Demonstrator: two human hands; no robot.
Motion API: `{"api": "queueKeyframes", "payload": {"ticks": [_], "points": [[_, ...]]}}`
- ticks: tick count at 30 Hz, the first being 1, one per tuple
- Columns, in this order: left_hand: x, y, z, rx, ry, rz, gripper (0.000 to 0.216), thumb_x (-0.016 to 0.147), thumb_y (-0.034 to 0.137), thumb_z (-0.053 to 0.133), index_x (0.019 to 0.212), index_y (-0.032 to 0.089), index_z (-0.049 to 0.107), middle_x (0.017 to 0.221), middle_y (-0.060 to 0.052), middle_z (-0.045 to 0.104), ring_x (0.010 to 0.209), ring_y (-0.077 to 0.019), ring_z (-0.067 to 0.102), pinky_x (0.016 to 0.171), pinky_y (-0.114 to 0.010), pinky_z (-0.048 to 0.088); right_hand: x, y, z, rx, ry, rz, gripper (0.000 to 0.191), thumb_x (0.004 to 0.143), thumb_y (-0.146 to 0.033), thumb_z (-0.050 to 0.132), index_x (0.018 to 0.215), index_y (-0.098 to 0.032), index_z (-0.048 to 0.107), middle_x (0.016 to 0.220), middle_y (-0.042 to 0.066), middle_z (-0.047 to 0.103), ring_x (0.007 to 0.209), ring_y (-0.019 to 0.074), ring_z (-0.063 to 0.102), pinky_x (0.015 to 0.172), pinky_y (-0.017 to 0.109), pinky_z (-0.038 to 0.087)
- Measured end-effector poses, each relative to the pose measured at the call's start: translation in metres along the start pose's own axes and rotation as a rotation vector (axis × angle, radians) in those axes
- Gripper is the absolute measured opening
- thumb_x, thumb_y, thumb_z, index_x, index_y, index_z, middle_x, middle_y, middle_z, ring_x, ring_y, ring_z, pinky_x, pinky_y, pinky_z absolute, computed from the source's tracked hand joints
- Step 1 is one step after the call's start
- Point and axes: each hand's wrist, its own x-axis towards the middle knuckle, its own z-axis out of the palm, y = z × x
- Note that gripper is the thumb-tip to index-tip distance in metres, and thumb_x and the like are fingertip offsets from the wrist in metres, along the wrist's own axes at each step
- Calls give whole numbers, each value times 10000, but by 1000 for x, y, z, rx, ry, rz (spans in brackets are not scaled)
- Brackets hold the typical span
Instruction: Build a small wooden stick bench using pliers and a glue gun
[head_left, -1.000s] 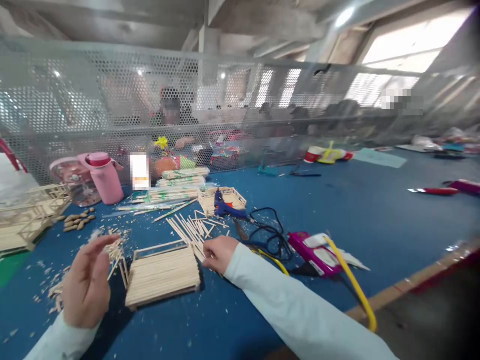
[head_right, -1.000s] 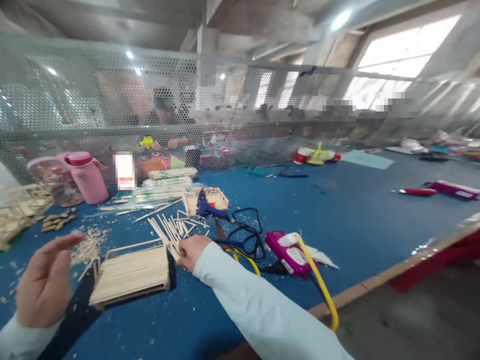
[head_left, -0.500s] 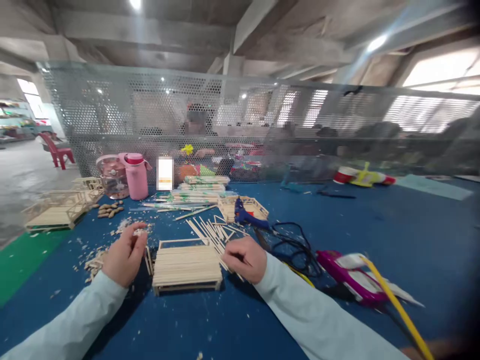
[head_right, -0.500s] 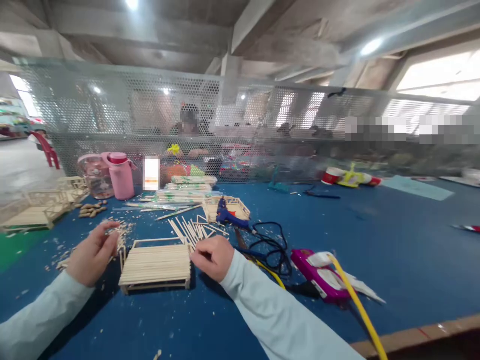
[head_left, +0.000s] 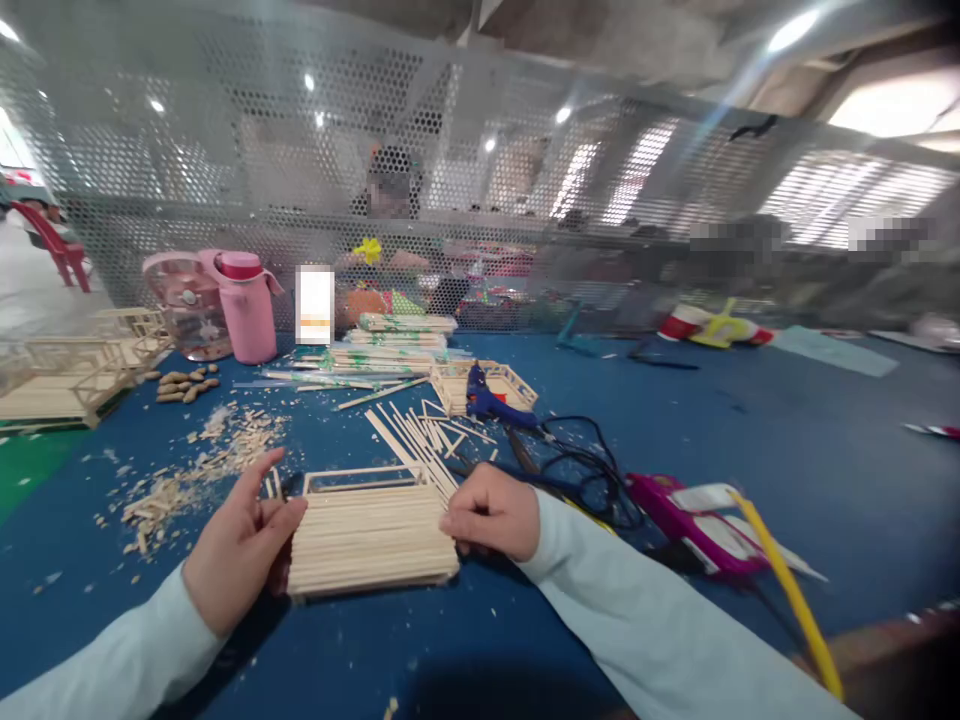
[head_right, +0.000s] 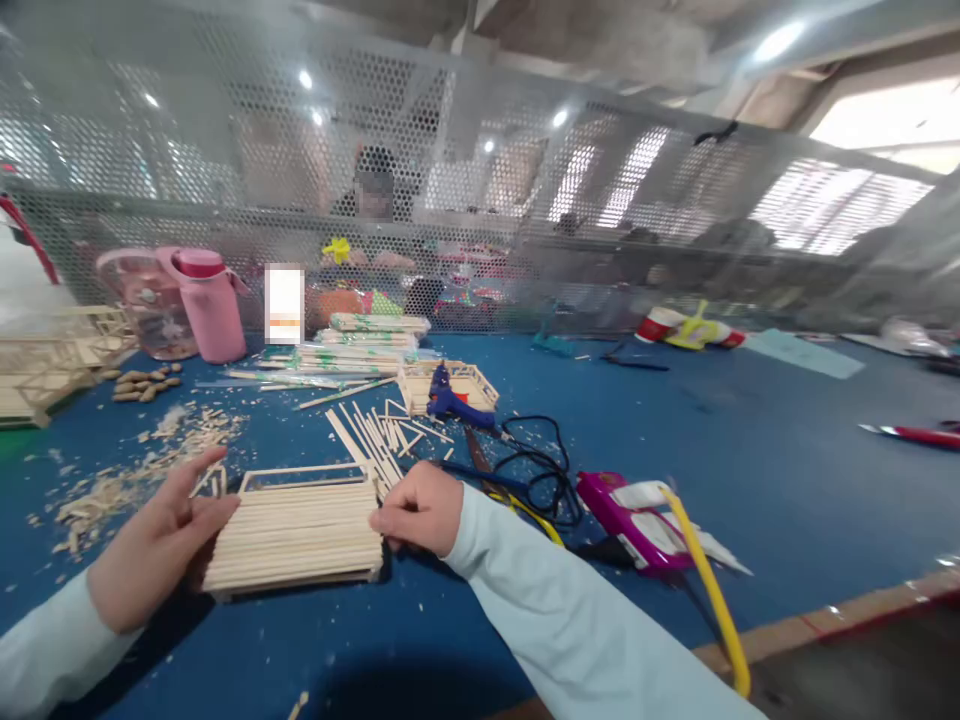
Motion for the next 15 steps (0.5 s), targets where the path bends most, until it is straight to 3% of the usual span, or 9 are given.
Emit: {"api": "queueKeyframes", "payload": {"ticks": [4, 8, 15], "points": [[-1, -4, -2, -43, 7, -44, 750, 660, 537, 625, 1284, 221, 356, 490, 95, 483, 368, -86, 438, 345, -174, 354, 3, 6, -9, 309, 42, 209, 453, 734, -530, 530, 513, -136, 569, 360, -32, 485, 271, 36, 328, 309, 175, 222], [1, -7, -6, -73, 32, -135, 756, 609, 524, 688, 1263, 282, 397, 579, 69, 551, 378, -80, 445, 322, -167, 347, 10, 14, -4, 563, 100, 327, 382, 662, -516, 590, 658, -135, 571, 410, -37, 554, 238, 43, 361, 259, 169, 201], [2, -9, -11, -117, -11, -231, 741, 626, 493, 695, 1273, 304, 386, 606, 54, 568, 427, -91, 458, 358, -179, 382, 10, 5, 8, 618, 65, 358, 329, 683, -460, 610, 614, -146, 538, 421, -48, 548, 251, 29, 359, 269, 165, 187]]}}
